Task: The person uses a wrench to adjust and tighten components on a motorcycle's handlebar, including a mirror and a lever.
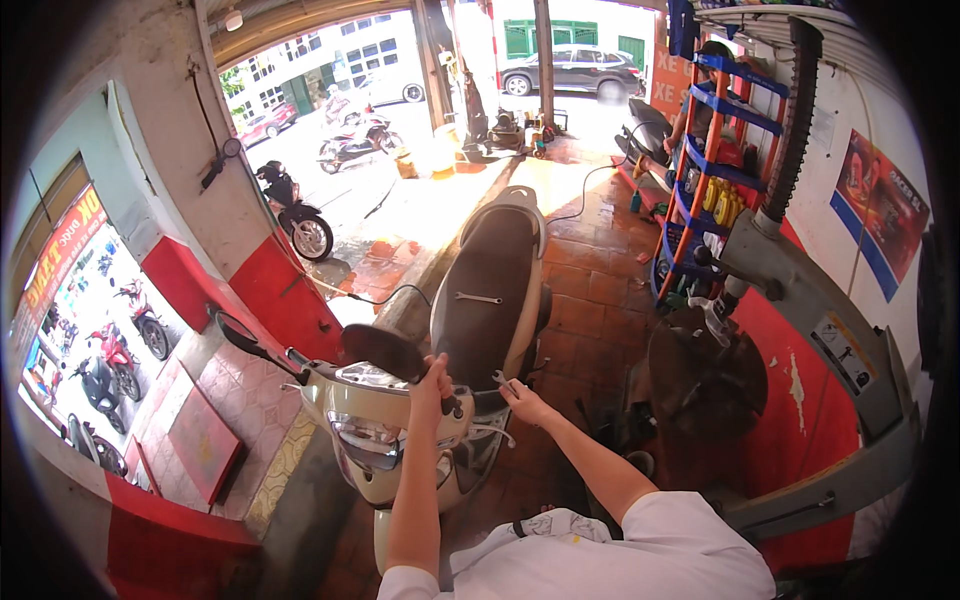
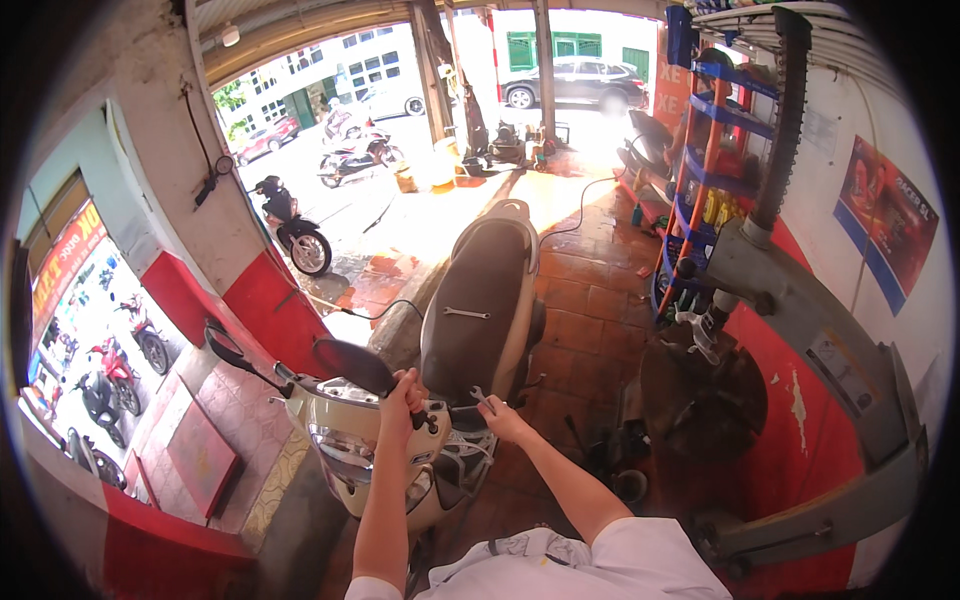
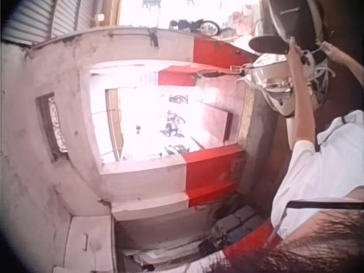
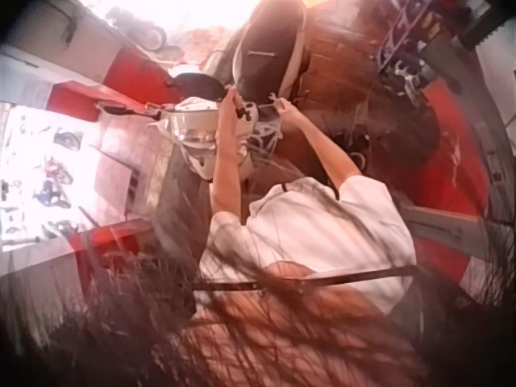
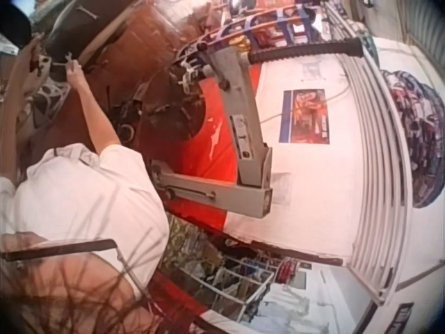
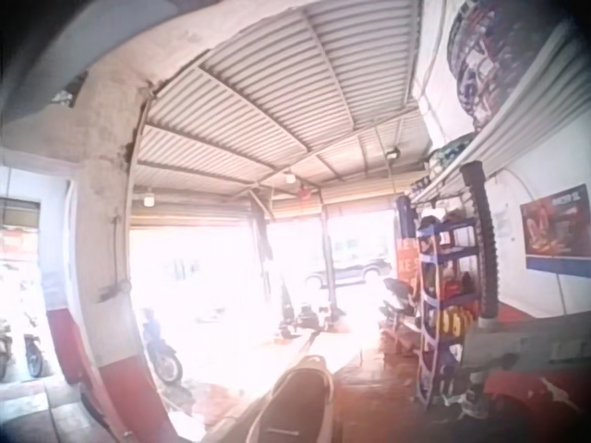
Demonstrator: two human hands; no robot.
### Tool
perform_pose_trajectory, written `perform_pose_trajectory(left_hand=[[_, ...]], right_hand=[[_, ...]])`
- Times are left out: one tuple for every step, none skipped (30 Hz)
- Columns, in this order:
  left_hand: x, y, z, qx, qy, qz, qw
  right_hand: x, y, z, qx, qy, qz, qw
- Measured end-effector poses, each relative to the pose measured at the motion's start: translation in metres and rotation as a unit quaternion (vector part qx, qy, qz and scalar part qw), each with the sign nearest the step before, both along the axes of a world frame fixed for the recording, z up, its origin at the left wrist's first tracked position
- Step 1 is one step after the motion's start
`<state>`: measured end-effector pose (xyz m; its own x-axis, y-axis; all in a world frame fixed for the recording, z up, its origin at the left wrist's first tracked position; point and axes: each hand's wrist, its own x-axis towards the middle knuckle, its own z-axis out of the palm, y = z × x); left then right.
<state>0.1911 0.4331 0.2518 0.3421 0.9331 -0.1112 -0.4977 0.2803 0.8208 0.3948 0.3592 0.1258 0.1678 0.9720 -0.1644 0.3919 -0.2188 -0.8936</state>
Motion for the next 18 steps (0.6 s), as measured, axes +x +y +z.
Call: perform_pose_trajectory(left_hand=[[0.002, 0.011, -0.001, 0.003, -0.002, -0.040, 0.999], [0.001, 0.017, -0.003, 0.001, 0.021, -0.070, 0.997], [0.006, 0.019, 0.000, -0.002, 0.042, -0.104, 0.994], [0.011, 0.021, 0.004, -0.005, 0.063, -0.137, 0.989], [0.015, 0.023, 0.007, 0.008, 0.080, -0.158, 0.984], [0.020, 0.022, 0.007, 0.014, 0.090, -0.134, 0.987], [0.024, 0.022, 0.006, 0.020, 0.100, -0.110, 0.989], [0.028, 0.020, 0.005, 0.026, 0.110, -0.086, 0.990], [0.024, 0.020, 0.005, 0.027, 0.166, -0.059, 0.984], [0.025, 0.015, 0.002, 0.092, 0.226, 0.009, 0.970], [0.026, 0.009, -0.001, 0.156, 0.283, 0.076, 0.943], [0.025, -0.001, 0.001, 0.216, 0.339, 0.145, 0.904], [0.033, -0.022, 0.019, 0.245, 0.385, 0.165, 0.874], [0.038, -0.035, 0.025, 0.244, 0.413, 0.172, 0.860], [0.043, -0.048, 0.026, 0.241, 0.442, 0.180, 0.845], [0.044, -0.054, 0.025, 0.238, 0.471, 0.188, 0.829], [0.043, -0.052, 0.019, 0.257, 0.489, 0.197, 0.810], [0.041, -0.047, 0.010, 0.275, 0.506, 0.210, 0.790]], right_hand=[[-0.002, 0.001, 0.001, -0.006, 0.002, 0.000, 1.000], [-0.005, 0.003, 0.001, -0.012, 0.004, 0.000, 1.000], [-0.002, 0.003, -0.001, -0.019, 0.003, -0.005, 1.000], [0.000, 0.004, -0.003, -0.012, 0.006, -0.003, 1.000], [0.000, 0.006, -0.005, -0.005, 0.009, 0.000, 1.000], [0.005, 0.006, -0.009, 0.002, 0.010, -0.002, 1.000], [0.008, 0.006, -0.013, 0.001, 0.009, -0.002, 1.000], [0.009, 0.007, -0.018, -0.001, 0.009, -0.002, 1.000], [0.005, 0.008, -0.015, -0.003, 0.011, 0.001, 1.000], [0.003, 0.008, -0.011, -0.002, 0.009, 0.002, 1.000], [0.002, 0.008, -0.007, -0.001, 0.007, 0.004, 1.000], [-0.001, 0.007, -0.004, -0.002, 0.006, 0.008, 1.000], [0.005, 0.004, -0.007, 0.001, 0.006, -0.001, 1.000], [0.006, 0.005, -0.009, 0.008, 0.006, -0.002, 1.000], [0.004, 0.005, -0.008, 0.015, 0.007, -0.002, 1.000], [0.003, 0.005, -0.008, 0.016, 0.006, -0.004, 1.000], [0.003, 0.006, -0.008, 0.017, 0.004, -0.007, 1.000], [-0.001, 0.007, -0.006, 0.019, 0.001, -0.005, 1.000]])
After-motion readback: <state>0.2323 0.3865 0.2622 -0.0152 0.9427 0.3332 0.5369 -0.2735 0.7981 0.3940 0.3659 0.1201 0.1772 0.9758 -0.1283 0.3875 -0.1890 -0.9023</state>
